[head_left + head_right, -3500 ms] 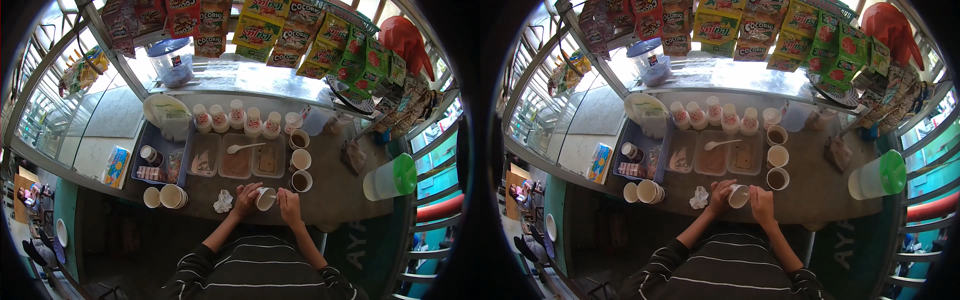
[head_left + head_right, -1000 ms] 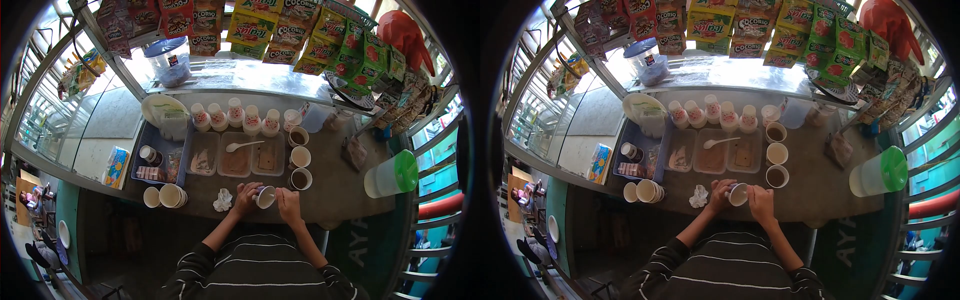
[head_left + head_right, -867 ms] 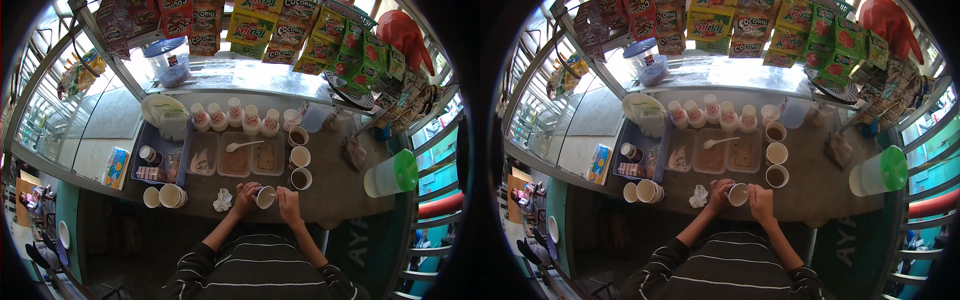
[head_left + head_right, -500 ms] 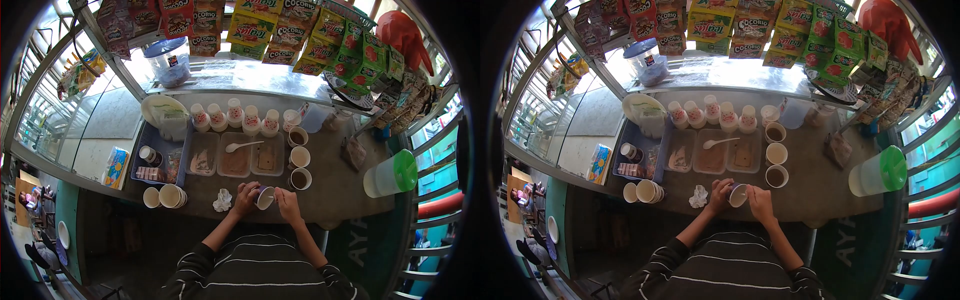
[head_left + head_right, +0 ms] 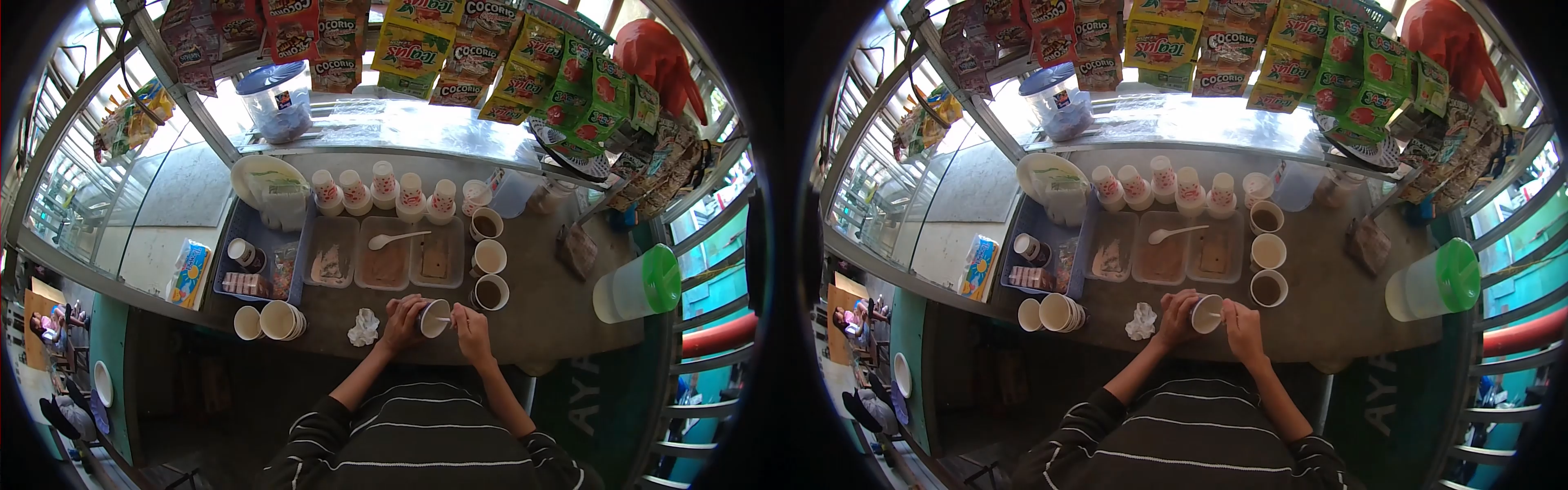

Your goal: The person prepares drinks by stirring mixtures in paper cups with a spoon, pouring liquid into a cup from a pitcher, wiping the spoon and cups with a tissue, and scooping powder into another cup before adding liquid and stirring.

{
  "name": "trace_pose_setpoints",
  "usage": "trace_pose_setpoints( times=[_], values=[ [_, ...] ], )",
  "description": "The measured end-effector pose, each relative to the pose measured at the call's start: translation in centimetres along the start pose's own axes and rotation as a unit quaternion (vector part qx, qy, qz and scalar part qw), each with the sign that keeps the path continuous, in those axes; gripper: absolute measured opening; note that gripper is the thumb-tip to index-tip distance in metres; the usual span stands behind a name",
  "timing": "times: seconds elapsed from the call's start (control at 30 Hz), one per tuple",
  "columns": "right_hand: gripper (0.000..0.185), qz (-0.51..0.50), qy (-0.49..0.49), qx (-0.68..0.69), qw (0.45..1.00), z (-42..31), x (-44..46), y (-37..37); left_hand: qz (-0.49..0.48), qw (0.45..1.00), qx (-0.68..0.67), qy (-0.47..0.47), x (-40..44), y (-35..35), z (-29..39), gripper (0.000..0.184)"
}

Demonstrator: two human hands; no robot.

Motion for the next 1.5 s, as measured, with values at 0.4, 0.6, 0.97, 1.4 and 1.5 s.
trace_pose_setpoints(
  times=[0.4, 0.6, 0.97, 1.4, 1.5],
  values=[
    [0.043, -0.014, 0.039, -0.069, 0.997, 0.4, -0.3, 0.0, 0.000, 1.000, -0.008, -0.018, -0.6, -0.5, -0.5, 0.054],
    [0.044, 0.015, 0.081, -0.102, 0.991, -0.2, -0.1, 0.1, 0.048, 0.999, -0.014, -0.017, 0.5, 0.5, 0.2, 0.059],
    [0.042, 0.031, 0.130, -0.153, 0.979, -1.1, -0.3, 0.0, 0.026, 0.998, -0.052, -0.027, 0.5, 0.9, 0.4, 0.063],
    [0.039, 0.038, 0.114, -0.108, 0.987, -0.4, -0.4, 0.0, 0.072, 0.996, -0.028, -0.045, -0.6, -0.3, -0.4, 0.056],
    [0.039, 0.005, 0.086, -0.096, 0.992, -0.1, -0.6, -0.1, 0.064, 0.997, -0.001, -0.049, -0.6, -0.1, -0.1, 0.056]
  ],
)
Point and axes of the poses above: each hand's wrist, its own x-axis towards the middle knuckle, its own y-axis out of the back of the hand, z = x × y, the point moved 5 cm from there along x, towards the middle knuckle, and after that the axes turned 9 degrees about x, right-handed, at the moved point
